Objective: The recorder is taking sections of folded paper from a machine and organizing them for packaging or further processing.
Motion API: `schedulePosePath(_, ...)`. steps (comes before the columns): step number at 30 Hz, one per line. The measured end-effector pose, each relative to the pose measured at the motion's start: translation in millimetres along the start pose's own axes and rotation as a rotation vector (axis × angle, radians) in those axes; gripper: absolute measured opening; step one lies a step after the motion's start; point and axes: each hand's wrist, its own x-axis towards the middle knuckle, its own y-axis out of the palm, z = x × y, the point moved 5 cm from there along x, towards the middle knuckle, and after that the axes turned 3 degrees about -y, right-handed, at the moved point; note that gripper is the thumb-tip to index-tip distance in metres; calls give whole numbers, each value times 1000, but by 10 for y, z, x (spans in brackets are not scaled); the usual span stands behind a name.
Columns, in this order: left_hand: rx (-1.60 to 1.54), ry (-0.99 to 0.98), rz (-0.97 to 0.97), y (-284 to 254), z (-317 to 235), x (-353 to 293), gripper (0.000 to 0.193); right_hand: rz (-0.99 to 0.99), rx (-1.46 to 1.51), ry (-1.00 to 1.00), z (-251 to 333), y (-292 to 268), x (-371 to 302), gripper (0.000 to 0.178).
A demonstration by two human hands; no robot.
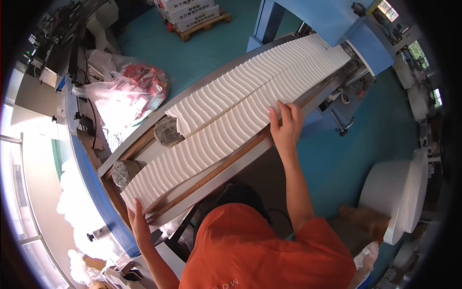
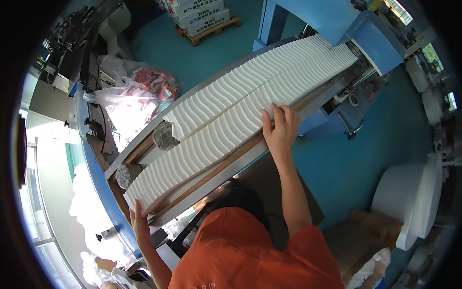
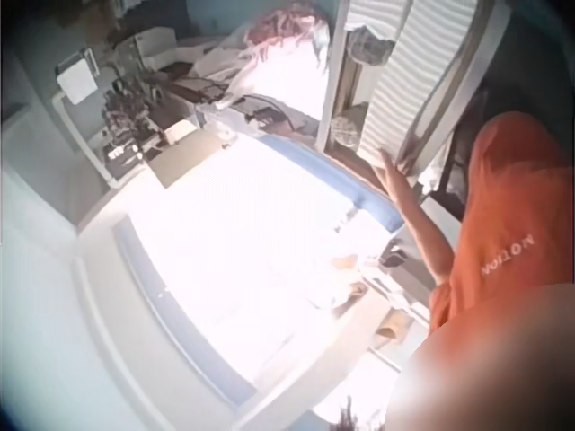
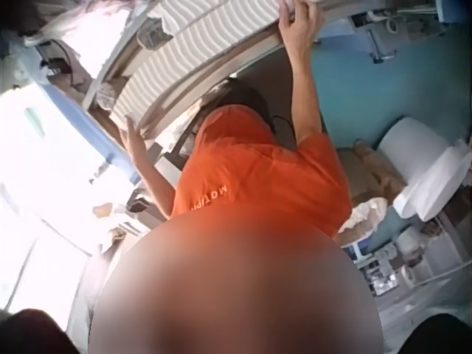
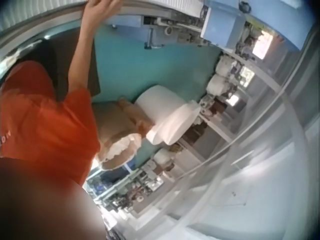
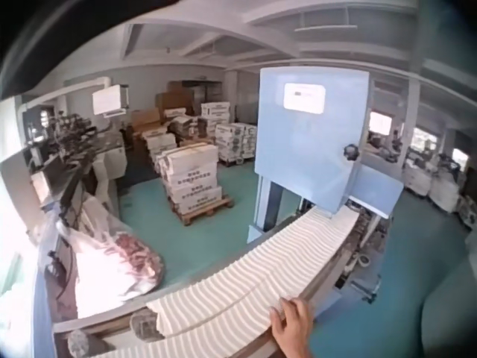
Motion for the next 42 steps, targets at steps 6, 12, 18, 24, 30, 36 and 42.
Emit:
schedulePosePath(6,-96,-87,114,-55,-95,21,70,188,-27,-30,120,-58,218,20)
schedulePosePath(12,11,-78,99,-461,-287,153,62,680,624,350,410,158,-145,59)
schedulePosePath(18,114,-179,197,8,-398,46,70,1111,551,408,784,416,4,99)
schedulePosePath(24,-95,-109,57,-208,-547,-270,75,899,975,681,916,217,-34,68)
schedulePosePath(30,-333,140,-175,-1215,-386,-1239,93,948,1038,254,1824,44,179,76)
schedulePosePath(36,-655,-195,-920,-1657,1407,-3755,94,1442,1194,-405,4078,172,-796,95)
schedulePosePath(42,-1066,-354,-1625,-135,2478,-5623,72,2183,1166,-1227,5984,-896,-3392,89)
